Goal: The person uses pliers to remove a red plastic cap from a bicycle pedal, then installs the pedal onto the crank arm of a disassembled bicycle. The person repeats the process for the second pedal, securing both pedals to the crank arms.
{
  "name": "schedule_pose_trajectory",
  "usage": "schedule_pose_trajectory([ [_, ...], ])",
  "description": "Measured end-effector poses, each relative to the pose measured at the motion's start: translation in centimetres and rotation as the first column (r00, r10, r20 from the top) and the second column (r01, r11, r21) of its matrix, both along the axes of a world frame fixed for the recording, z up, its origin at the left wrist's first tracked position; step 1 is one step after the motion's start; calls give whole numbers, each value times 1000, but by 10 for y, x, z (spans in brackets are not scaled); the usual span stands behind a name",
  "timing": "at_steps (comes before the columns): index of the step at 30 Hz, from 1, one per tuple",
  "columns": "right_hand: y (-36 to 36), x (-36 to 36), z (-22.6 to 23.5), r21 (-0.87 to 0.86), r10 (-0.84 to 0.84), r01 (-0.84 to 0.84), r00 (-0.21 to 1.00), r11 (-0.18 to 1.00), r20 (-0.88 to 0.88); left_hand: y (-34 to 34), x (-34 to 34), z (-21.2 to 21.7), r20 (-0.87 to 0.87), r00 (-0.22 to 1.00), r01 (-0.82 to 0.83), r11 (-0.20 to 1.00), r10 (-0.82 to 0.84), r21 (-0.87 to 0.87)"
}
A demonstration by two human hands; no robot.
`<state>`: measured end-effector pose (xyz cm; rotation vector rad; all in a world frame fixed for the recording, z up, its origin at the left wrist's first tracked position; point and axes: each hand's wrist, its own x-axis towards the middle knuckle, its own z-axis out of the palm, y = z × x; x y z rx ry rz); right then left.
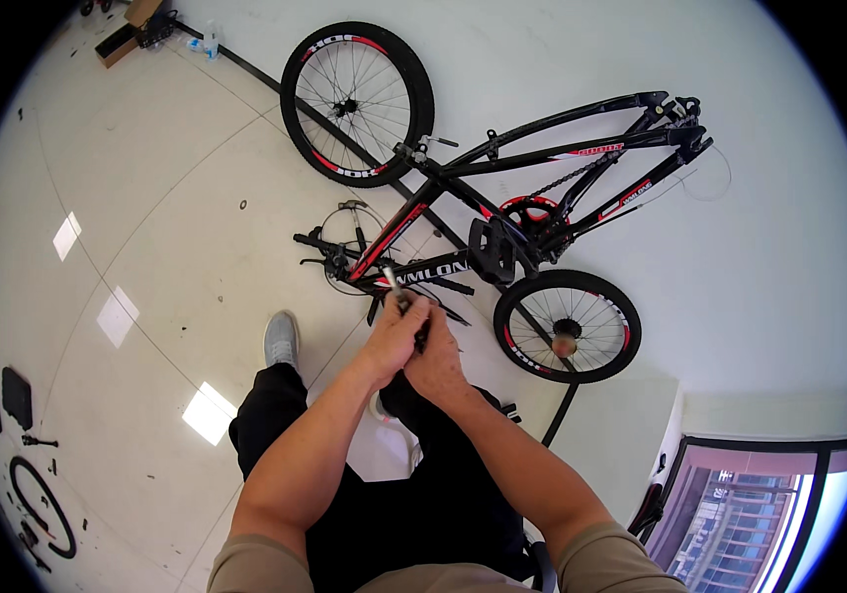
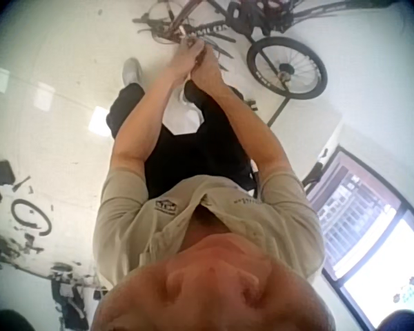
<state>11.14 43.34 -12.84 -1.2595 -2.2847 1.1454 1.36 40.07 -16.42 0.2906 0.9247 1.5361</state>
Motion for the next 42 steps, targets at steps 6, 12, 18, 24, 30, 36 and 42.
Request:
schedule_pose_trajectory([
  [6, 17, 35, 9, -162, -45, 58, 996, 985, 80, -5, -2, 8, -85, 956, 289, 949, -279, 130],
  [12, 38, 98, 61, -281, 5, 73, 964, 957, 265, -8, -11, 20, -70, 965, 258, 961, -252, 97],
  [18, 68, 138, 110, -320, -88, 187, 949, 929, 302, -3, -9, 19, -114, 950, 300, 951, -290, 81],
  [24, 124, 130, 130, -287, -44, 156, 931, 945, 362, 1, -8, 22, -116, 936, 340, 938, -332, 66],
  [30, 153, 93, 149, -311, -1, 147, 905, 939, 424, 4, -5, 20, -89, 946, 321, 942, -313, 102],
  [36, 186, 91, 143, -331, 112, 40, 897, 943, 428, 13, 0, 16, -80, 944, 327, 940, -320, 102],
  [42, 205, 75, 158, -428, 183, 30, 874, 903, 449, 21, 2, 19, -61, 947, 319, 944, -315, 81],
])
